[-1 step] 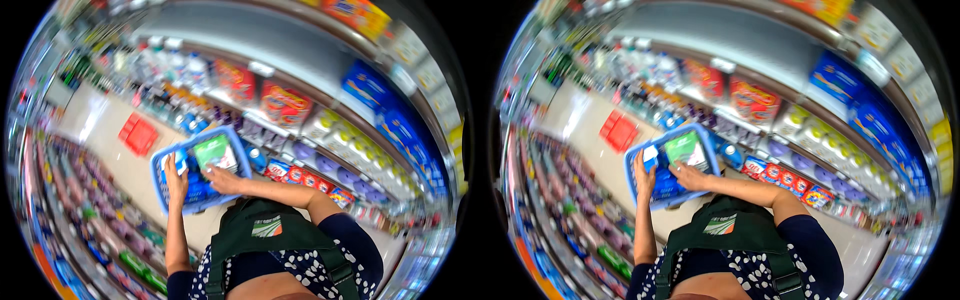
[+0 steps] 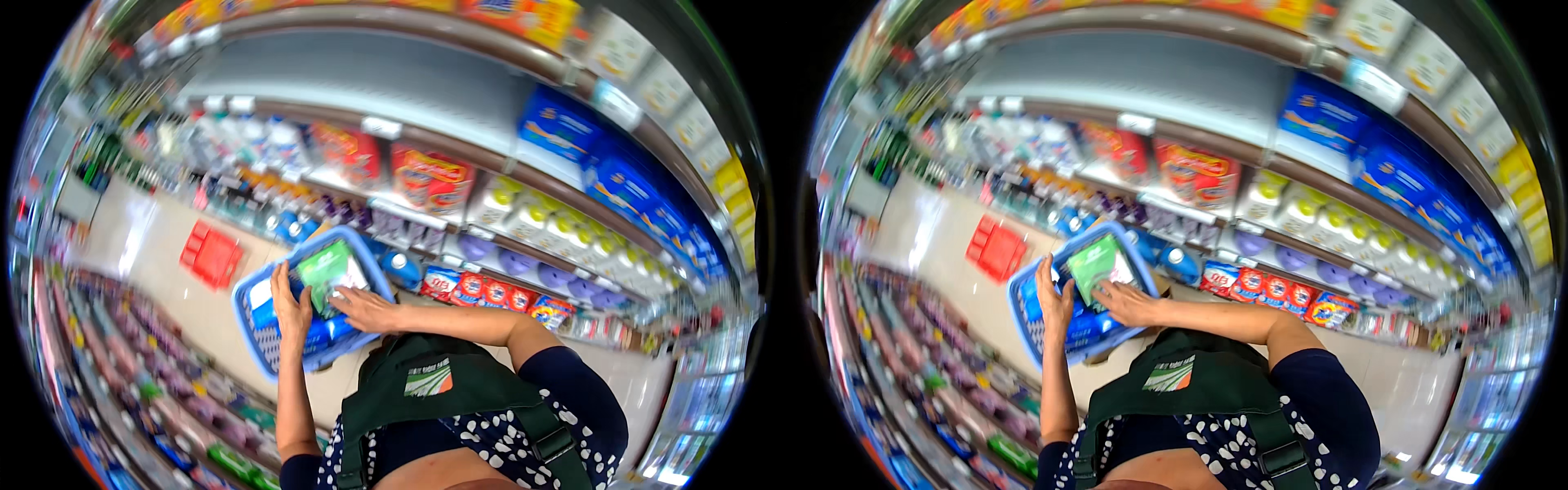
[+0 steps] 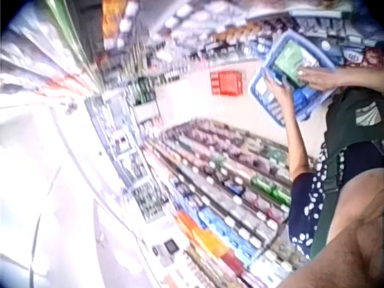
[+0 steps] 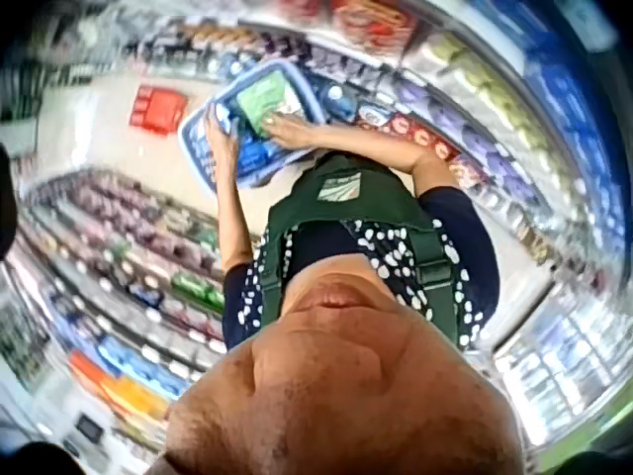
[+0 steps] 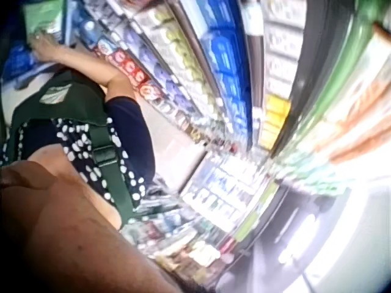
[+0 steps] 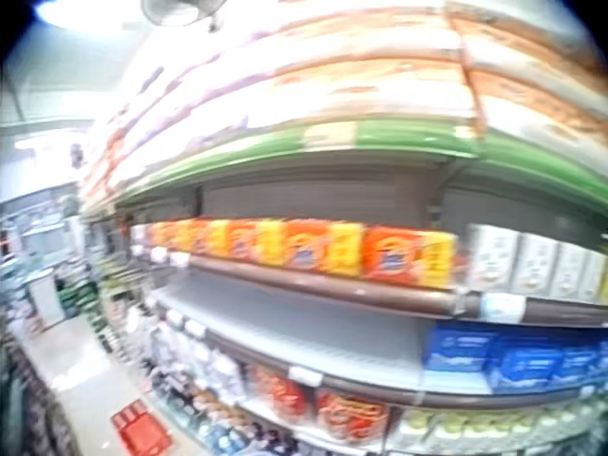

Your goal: The person repeatedly picks up blue boxes from a shopping basket and places them onto a shelf in a store aisle. They handle the boxes one at a time, arranging them in a row on the shelf.

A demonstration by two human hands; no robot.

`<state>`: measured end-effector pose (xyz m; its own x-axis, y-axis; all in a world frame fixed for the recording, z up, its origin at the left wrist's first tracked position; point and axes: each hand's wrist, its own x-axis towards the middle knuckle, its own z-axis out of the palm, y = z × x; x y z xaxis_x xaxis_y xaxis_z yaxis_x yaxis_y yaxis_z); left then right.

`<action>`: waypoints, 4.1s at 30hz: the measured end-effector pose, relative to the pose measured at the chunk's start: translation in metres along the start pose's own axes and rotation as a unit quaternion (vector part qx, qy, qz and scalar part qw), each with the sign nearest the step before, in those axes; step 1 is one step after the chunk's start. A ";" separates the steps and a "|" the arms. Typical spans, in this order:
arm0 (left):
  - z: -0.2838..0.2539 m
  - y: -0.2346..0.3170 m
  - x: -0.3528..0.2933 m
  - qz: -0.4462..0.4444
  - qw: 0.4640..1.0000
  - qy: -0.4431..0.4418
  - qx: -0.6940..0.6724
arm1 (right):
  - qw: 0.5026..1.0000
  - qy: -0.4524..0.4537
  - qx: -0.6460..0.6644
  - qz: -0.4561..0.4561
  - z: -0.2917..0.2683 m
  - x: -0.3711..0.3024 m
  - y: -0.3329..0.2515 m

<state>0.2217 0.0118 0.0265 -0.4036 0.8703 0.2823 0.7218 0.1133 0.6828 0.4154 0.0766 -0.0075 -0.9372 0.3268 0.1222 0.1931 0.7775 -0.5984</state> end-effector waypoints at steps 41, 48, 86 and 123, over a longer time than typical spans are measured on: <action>0.027 0.138 0.009 0.250 0.962 0.039 -0.102 | 0.977 0.194 -0.093 0.003 -0.181 -0.077 -0.012; -0.062 0.004 -0.056 -0.131 0.982 -0.122 -0.062 | 0.990 0.030 0.134 -0.034 -0.015 0.035 -0.014; 0.196 0.469 0.087 0.501 0.827 -0.165 -0.194 | 0.700 0.302 -0.560 0.324 -0.385 -0.337 -0.039; -0.082 -0.041 -0.071 -0.125 0.984 -0.054 0.112 | 0.981 0.054 0.185 -0.022 0.079 0.029 -0.004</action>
<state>0.1747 -0.0939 0.0330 -0.5315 0.8460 0.0427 0.7183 0.4233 0.5522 0.3642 0.0402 -0.0638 -0.9019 0.3686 0.2253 0.0167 0.5508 -0.8344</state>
